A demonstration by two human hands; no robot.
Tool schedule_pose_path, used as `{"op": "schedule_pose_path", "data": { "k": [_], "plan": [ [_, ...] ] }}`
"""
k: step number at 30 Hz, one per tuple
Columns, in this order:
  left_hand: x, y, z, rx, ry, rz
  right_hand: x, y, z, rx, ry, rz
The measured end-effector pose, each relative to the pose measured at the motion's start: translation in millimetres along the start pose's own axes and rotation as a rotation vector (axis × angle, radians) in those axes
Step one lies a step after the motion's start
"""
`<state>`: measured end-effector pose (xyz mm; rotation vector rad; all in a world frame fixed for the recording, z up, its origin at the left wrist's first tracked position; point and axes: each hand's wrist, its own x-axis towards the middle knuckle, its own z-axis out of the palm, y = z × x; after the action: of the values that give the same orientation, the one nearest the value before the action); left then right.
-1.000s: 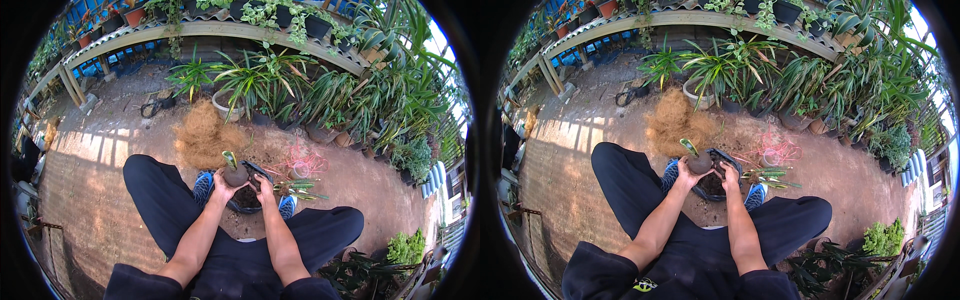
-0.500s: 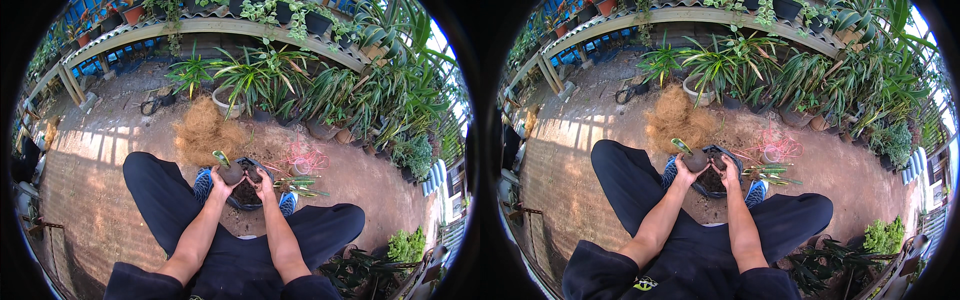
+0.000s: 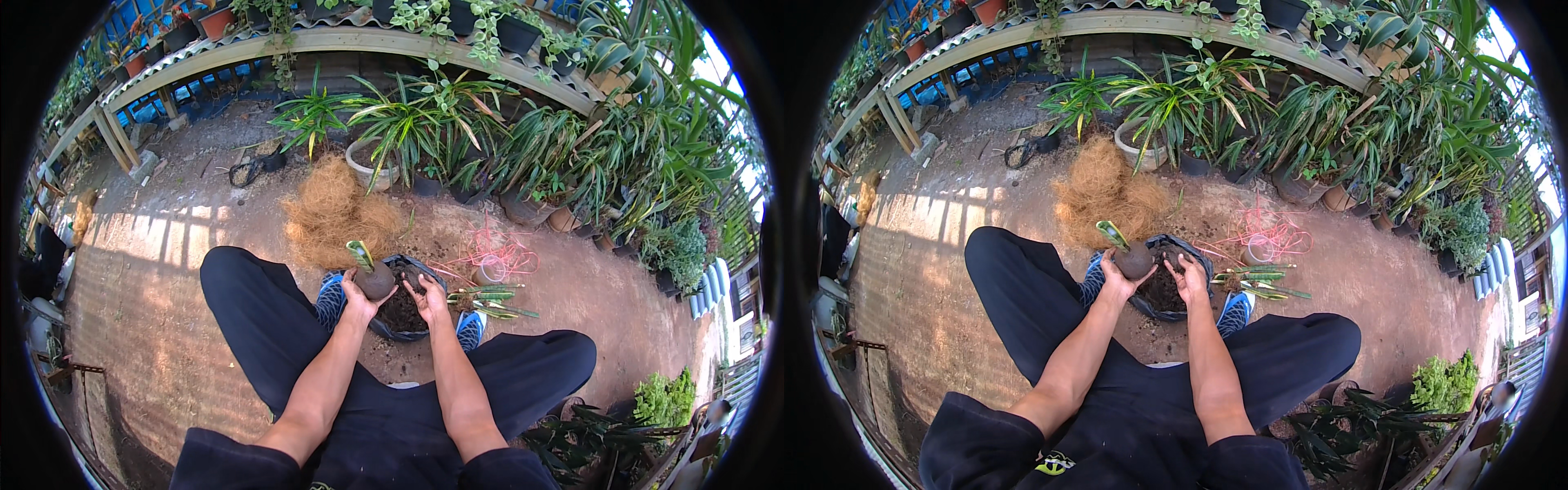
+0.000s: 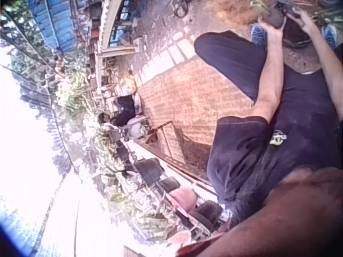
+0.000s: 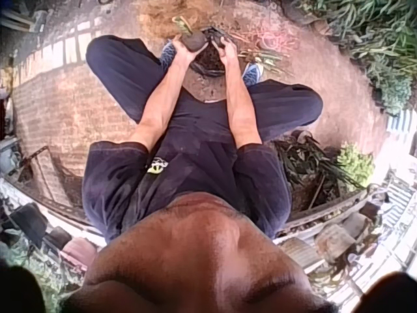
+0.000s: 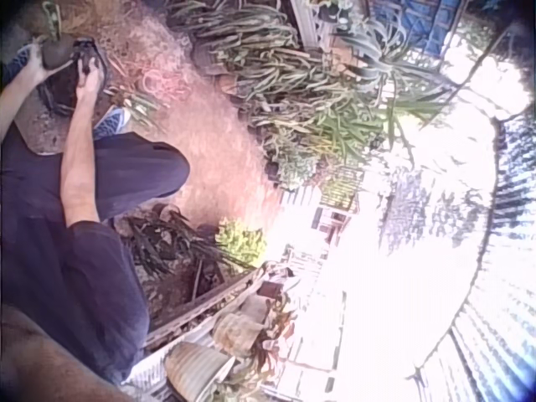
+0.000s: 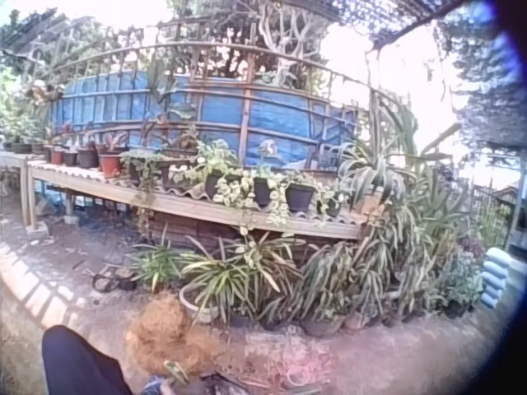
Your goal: The person sits cross-legged and packs soil around a small potted plant, repeatedly pressing and adjusting the soil with both hands. The person handles the plant and soil directly without visible tools.
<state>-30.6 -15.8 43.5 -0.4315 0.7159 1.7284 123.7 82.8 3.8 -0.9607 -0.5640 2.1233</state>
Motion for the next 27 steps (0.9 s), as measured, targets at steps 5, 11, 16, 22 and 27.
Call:
{"op": "schedule_pose_path", "data": {
  "k": [5,11,16,22,27],
  "plan": [
    [1,0,-1,-0.005,-0.022,-0.013,-3,0,2,-0.032,-0.010,-0.032],
    [-3,1,1,-0.013,-0.048,0.017,-3,-1,4,-0.028,-0.052,-0.050],
    [-2,-1,5,0.010,0.004,0.031,-3,1,12,-0.073,-0.040,-0.116],
    [-2,-2,2,-0.035,-0.043,0.015,-10,-9,39,-0.174,0.071,-0.158],
    [-3,-3,3,-0.047,-0.043,0.003,-20,-15,55,-0.172,0.106,-0.181]
  ]
}}
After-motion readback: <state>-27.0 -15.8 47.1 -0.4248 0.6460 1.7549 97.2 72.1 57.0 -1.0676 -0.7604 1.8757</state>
